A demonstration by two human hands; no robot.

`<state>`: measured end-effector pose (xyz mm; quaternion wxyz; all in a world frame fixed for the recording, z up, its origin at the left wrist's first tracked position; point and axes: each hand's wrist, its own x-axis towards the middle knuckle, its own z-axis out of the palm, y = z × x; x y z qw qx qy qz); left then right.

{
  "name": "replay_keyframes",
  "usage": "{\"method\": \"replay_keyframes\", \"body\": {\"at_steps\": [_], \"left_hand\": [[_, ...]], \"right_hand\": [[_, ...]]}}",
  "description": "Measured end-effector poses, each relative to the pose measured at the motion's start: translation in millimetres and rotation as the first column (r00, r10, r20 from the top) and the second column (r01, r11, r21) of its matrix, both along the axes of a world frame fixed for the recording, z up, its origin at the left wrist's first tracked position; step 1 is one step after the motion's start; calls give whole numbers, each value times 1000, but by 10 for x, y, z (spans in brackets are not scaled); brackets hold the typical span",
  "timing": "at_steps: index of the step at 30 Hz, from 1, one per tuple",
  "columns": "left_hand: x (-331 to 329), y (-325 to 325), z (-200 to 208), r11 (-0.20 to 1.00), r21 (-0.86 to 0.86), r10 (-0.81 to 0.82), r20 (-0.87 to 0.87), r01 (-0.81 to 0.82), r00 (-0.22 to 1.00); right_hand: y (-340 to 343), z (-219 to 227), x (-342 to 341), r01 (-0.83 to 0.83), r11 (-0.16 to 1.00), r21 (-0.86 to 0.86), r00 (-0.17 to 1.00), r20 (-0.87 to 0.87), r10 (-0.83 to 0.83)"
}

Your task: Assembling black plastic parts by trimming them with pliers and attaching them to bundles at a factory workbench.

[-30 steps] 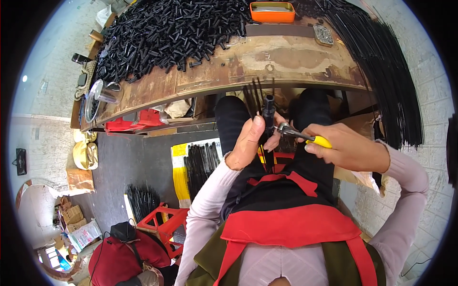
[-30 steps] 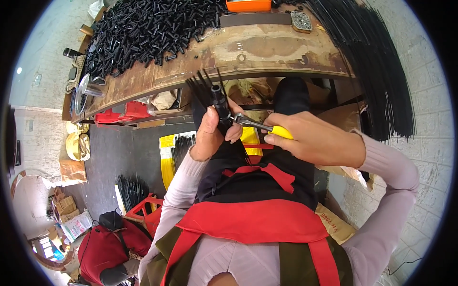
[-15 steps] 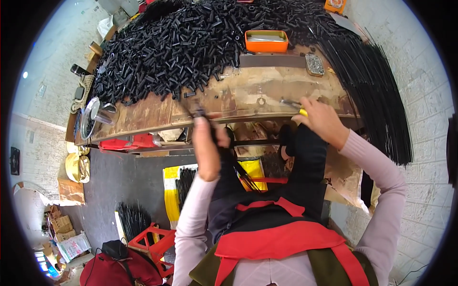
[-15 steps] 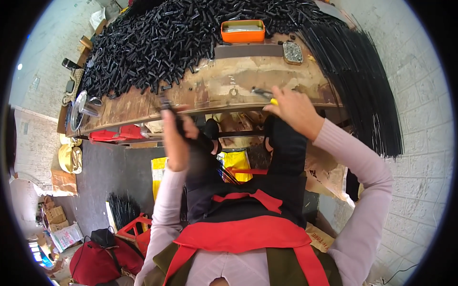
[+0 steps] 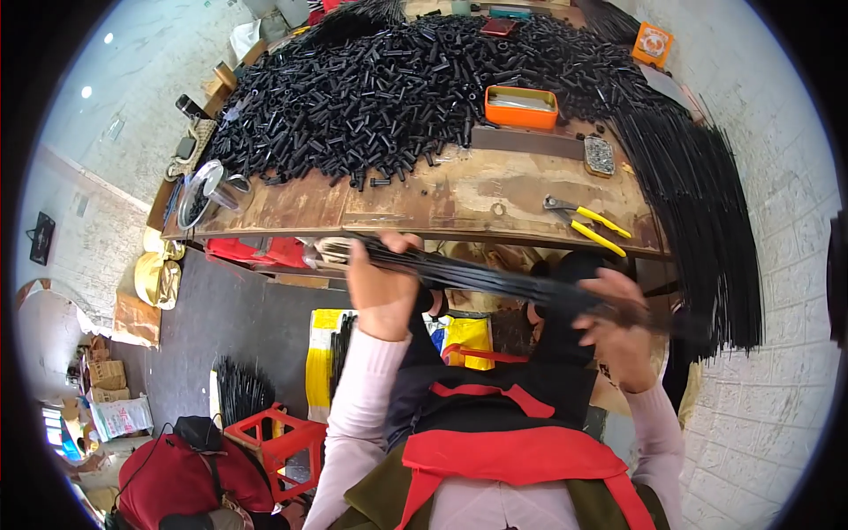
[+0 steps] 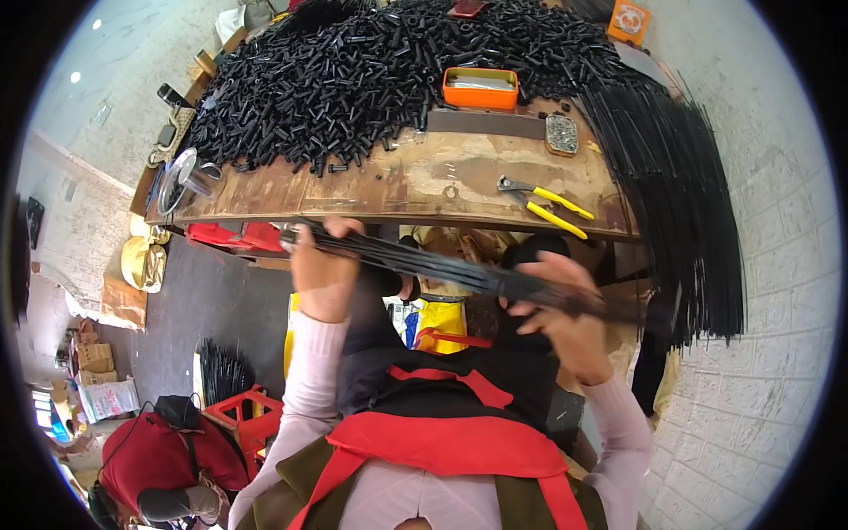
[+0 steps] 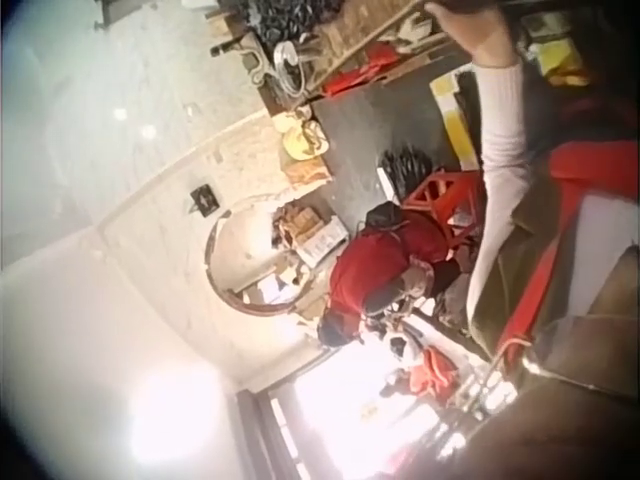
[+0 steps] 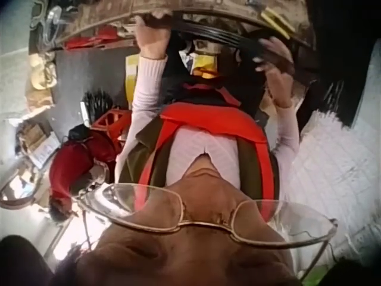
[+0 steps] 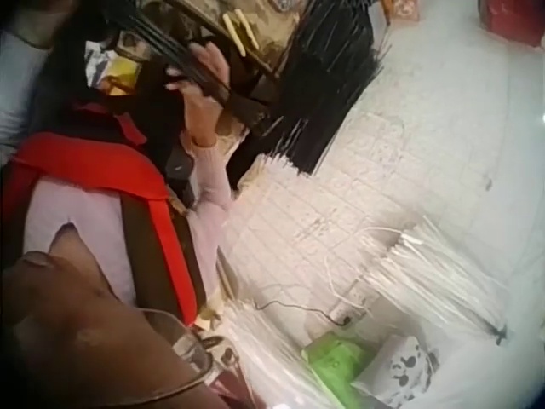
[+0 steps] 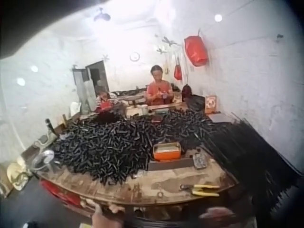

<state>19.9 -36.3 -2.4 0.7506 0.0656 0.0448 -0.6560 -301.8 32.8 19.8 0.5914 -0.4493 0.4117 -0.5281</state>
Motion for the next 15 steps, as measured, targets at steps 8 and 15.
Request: {"method": "replay_keyframes", "body": {"at_steps": [8,15], "left_hand": [[-709,-124,-1511,759,551,-284,-198,346,938],[-326,1022,-2059,224,319,-974,31,921,226]], "right_hand": [[201,450,-651,411,848,-335,908,68,-413],[171,266,101,-2,963,-271,993,-115,-30]]}}
